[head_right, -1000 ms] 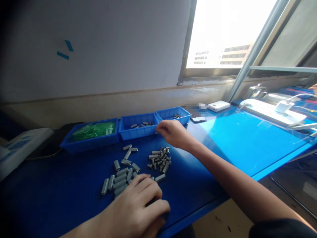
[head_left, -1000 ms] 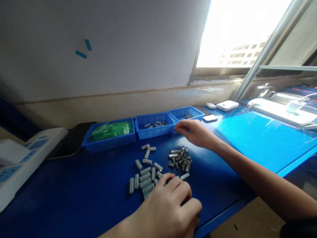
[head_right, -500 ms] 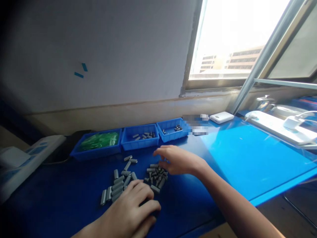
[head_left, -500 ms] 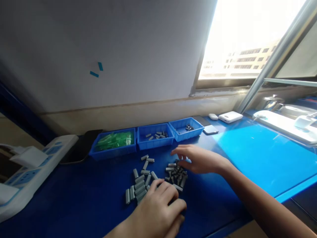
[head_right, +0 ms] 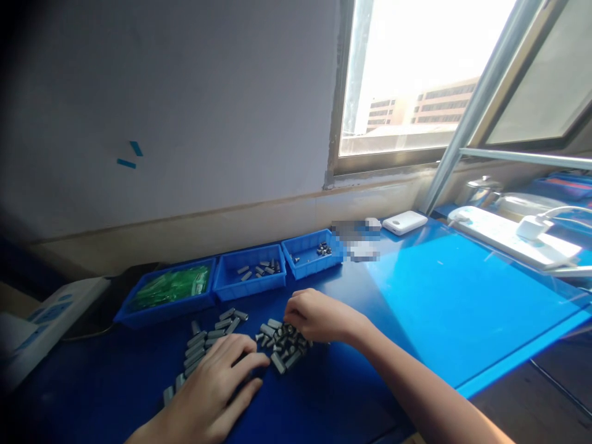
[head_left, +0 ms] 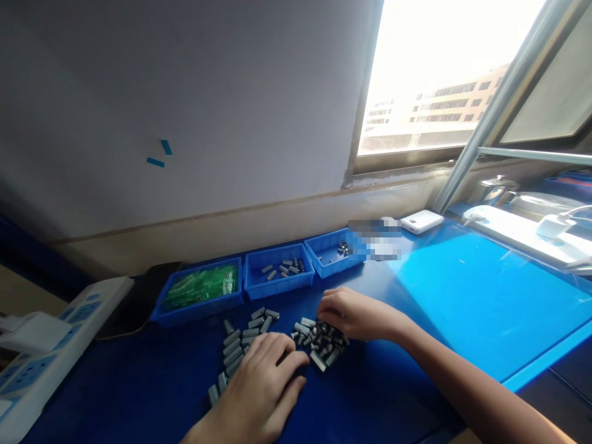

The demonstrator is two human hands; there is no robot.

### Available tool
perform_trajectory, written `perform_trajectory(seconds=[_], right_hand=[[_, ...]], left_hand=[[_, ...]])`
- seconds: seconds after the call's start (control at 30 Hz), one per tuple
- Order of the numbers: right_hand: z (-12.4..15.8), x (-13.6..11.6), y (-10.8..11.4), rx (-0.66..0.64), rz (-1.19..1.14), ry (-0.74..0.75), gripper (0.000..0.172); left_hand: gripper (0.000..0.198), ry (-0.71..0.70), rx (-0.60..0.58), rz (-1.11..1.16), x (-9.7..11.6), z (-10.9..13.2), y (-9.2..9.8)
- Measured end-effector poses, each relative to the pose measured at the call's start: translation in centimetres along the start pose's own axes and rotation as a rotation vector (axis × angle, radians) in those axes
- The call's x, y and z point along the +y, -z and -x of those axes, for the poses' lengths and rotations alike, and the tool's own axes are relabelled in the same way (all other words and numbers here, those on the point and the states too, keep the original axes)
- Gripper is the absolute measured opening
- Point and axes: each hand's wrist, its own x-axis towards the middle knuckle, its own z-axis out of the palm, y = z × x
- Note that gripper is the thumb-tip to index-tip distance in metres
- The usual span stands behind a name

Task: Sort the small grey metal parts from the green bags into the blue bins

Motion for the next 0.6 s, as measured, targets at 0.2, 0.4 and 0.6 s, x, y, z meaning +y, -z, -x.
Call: perform_trajectory(seconds=[0.2, 0.4, 0.6], right_hand=[[-0.1, 0.2, -0.7, -0.027, 0.034, 0.01, 0.018], [-0.9, 0.2, -1.8, 0.086, 0.102, 0.071, 0.015], [0.8, -1.0, 2.7, 0.921, 0.218, 0.348, 0.016]], left_hand=[[0.022, -0.001, -0.014, 0.016, -0.8, 0.4, -0.5], [0.022, 0.017, -0.094, 0.015, -0.5, 0.4, 0.3], [0.026, 0.018, -0.06, 0.039, -0.9, 0.5, 0.0]])
